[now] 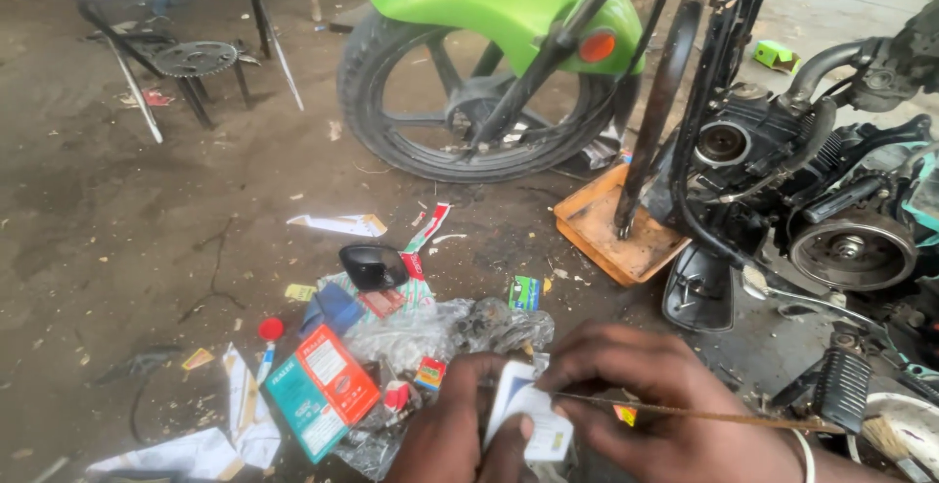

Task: Disassembling and inspecting a motorcycle starter motor component using a file or scraping tool.

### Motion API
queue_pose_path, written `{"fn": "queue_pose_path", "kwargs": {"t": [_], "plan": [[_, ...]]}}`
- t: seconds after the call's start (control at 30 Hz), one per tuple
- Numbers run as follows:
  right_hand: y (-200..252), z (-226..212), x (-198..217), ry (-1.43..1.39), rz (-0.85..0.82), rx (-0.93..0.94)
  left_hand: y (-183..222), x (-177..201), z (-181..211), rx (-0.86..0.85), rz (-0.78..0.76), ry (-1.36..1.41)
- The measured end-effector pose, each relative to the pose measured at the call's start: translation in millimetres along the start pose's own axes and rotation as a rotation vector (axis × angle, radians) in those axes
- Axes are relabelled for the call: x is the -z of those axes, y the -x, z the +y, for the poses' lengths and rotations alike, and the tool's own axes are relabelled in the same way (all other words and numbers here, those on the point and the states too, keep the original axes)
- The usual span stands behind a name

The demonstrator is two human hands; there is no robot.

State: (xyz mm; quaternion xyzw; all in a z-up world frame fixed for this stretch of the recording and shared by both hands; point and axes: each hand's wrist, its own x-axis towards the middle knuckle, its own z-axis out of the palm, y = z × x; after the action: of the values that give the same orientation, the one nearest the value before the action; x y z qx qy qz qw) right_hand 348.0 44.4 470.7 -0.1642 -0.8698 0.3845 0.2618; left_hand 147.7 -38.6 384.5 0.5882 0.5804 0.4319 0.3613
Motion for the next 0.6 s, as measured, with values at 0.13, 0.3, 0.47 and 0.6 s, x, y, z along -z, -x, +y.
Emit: {"fn": "queue_pose_path", "kwargs": {"t": [0.13, 0.3, 0.47, 0.6], "plan": [[0, -2, -5, -0.048, 0.042, -0.064, 8, -5, -6, 0.010, 0.064, 0.016], [2, 1, -11, 0.125, 0.132, 0.020, 7, -7, 7, -0.025, 0.131, -0.120], [4, -3, -10, 0.219, 0.210, 0.015, 6, -7, 12, -0.104, 0.131, -0.148], [4, -3, -13, 0.266, 0.220, 0.048, 6, -4, 19, -0.158, 0.134, -0.144]]}}
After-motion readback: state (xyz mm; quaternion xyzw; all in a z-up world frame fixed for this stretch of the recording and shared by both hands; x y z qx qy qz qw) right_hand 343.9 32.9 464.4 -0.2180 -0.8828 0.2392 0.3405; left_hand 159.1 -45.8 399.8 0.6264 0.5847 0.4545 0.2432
